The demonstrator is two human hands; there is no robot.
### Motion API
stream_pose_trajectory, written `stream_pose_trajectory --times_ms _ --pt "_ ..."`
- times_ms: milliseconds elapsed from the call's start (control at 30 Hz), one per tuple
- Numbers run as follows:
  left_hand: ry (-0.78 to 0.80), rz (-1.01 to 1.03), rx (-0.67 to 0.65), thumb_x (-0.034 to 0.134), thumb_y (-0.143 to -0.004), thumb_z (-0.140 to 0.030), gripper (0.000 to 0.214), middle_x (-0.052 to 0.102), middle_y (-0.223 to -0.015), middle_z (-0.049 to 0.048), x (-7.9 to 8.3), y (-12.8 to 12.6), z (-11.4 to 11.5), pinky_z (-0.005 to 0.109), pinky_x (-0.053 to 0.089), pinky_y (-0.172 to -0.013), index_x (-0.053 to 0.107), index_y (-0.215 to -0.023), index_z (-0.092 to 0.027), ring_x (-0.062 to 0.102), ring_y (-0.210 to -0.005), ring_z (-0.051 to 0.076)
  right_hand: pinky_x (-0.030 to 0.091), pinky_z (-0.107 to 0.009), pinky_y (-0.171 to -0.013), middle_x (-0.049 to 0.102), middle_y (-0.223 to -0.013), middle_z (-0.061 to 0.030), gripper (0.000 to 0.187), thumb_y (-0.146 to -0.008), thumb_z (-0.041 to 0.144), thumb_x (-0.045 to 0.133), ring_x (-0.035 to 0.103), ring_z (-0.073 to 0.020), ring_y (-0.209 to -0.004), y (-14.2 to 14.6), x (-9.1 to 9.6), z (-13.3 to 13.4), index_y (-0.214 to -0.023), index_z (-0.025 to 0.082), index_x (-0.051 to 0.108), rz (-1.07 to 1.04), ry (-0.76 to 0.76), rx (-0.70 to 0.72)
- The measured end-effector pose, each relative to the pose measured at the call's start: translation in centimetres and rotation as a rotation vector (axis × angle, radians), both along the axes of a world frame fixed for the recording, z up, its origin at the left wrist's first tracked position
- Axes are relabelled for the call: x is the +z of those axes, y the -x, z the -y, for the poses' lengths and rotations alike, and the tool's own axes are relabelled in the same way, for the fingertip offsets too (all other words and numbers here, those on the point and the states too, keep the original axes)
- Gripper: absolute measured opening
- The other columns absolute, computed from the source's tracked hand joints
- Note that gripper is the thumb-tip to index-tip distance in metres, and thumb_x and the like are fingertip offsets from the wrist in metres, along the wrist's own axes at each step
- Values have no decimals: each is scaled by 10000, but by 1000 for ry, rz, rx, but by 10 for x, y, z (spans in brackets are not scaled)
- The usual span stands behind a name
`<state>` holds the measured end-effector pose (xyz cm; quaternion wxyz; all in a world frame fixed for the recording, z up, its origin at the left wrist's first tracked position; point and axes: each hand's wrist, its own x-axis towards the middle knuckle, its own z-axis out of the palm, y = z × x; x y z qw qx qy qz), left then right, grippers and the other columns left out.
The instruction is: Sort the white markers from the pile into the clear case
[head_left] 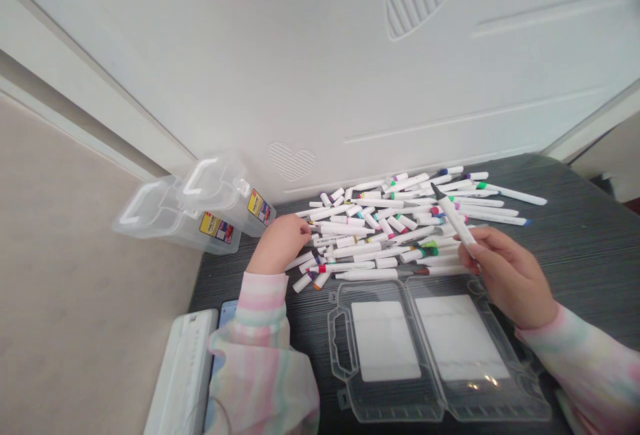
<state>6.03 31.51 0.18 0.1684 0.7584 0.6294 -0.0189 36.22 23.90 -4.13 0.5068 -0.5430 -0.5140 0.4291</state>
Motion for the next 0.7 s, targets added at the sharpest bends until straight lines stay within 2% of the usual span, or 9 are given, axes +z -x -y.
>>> stream_pose_trajectory --times_ms 400,700 --pt "40 -54 33 513 -663 -200 156 644 -706 52 -2 0 1 264 358 -565 659 -713 -180 552 -637 177 305 -225 -481 463 -551 38 124 -763 315 520 390 -94 -523 1 1 1 -818 209 555 -9 -15 23" --pt "14 -63 33 469 -687 -183 174 633 -698 44 4 4 2 254 345 -547 640 -722 -179 542 -626 163 309 -222 -471 465 -546 36 122 -761 311 520 392 -95 -515 2 3 0 -812 206 556 2 -21 20"
